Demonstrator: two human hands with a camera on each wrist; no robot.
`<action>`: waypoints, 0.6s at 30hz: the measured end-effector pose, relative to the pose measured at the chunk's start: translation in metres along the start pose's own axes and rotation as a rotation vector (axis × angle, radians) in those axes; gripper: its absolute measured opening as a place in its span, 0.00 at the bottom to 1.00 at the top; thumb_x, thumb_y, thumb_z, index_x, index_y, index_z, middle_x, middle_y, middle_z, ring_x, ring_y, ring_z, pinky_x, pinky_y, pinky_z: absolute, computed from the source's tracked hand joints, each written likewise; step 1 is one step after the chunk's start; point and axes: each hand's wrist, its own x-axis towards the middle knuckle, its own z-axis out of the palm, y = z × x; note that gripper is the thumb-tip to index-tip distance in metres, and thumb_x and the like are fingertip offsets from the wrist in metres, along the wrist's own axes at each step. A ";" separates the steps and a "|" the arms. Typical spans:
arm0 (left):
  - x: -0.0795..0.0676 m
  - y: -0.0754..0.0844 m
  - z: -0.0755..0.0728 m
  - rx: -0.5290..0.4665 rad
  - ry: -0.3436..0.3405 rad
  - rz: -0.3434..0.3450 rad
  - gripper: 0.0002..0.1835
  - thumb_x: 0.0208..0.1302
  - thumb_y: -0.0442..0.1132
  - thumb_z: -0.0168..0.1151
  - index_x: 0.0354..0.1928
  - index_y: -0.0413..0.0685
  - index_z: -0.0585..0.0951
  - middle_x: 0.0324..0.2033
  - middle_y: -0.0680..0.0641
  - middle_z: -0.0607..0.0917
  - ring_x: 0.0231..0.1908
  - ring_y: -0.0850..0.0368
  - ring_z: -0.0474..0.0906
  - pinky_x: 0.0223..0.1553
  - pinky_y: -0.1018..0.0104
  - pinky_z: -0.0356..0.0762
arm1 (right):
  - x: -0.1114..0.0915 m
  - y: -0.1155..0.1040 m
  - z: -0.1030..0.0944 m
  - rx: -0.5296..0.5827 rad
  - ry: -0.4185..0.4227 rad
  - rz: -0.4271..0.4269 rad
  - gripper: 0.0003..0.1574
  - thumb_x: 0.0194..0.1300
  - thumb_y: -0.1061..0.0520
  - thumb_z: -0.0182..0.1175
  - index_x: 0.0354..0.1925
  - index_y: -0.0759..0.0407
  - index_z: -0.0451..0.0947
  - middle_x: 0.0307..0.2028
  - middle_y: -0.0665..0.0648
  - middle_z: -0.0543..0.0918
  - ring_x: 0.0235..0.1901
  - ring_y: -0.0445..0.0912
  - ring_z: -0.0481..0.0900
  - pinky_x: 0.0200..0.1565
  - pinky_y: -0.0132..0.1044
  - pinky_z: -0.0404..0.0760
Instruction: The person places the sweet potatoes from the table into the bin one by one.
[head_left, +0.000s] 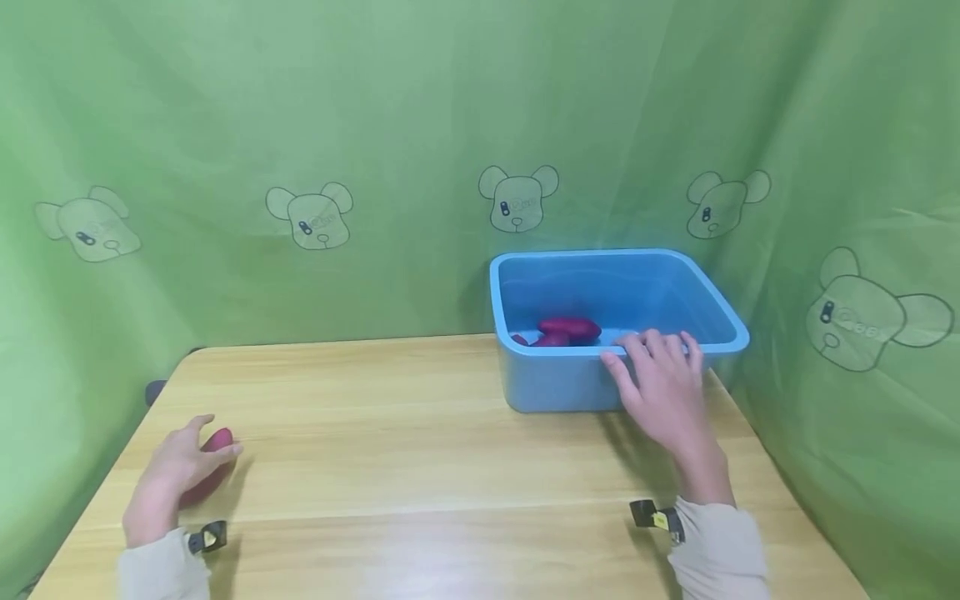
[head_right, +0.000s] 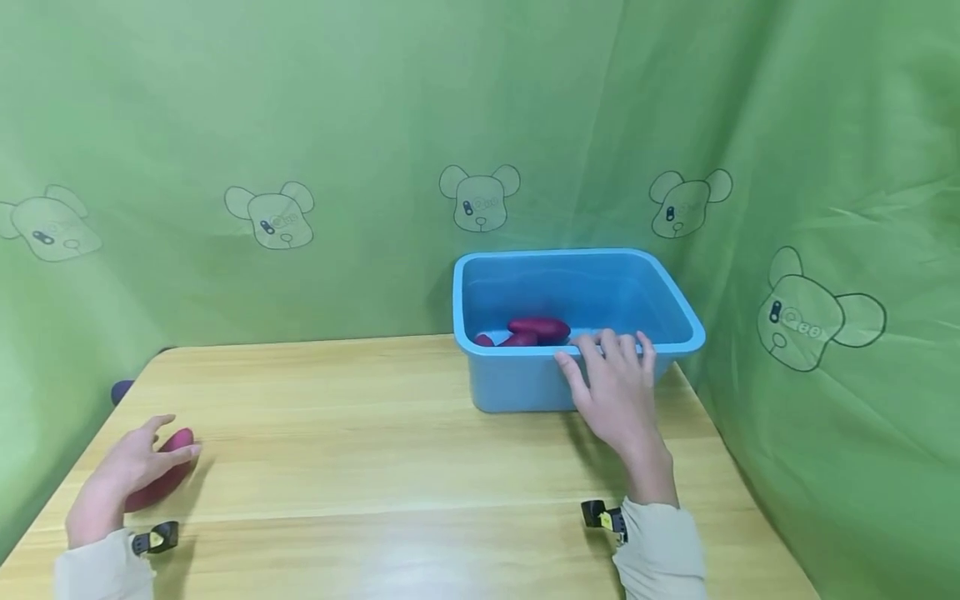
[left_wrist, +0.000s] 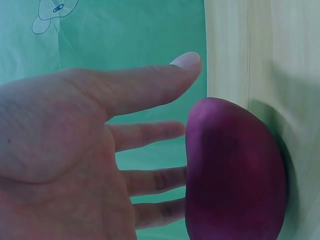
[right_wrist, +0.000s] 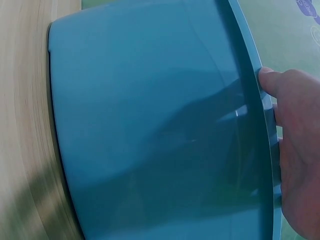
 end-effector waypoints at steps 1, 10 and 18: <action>0.000 0.000 -0.001 0.002 0.001 0.002 0.48 0.70 0.54 0.63 0.71 0.20 0.54 0.64 0.13 0.61 0.63 0.13 0.58 0.61 0.23 0.62 | 0.001 0.000 0.000 0.002 0.004 -0.001 0.24 0.78 0.40 0.52 0.52 0.57 0.79 0.48 0.62 0.78 0.56 0.63 0.69 0.71 0.70 0.44; 0.000 0.002 -0.003 -0.021 -0.025 0.012 0.49 0.70 0.53 0.64 0.72 0.22 0.52 0.63 0.13 0.63 0.60 0.14 0.62 0.58 0.24 0.66 | 0.007 -0.001 -0.002 -0.011 0.025 -0.014 0.24 0.78 0.40 0.52 0.52 0.58 0.79 0.47 0.62 0.78 0.55 0.63 0.70 0.70 0.70 0.46; -0.002 -0.001 -0.005 -0.047 -0.056 -0.007 0.50 0.69 0.54 0.64 0.73 0.23 0.50 0.62 0.14 0.64 0.59 0.17 0.64 0.57 0.24 0.67 | 0.013 -0.002 0.001 -0.008 0.014 -0.015 0.26 0.79 0.39 0.50 0.53 0.57 0.78 0.49 0.63 0.78 0.57 0.63 0.69 0.71 0.69 0.44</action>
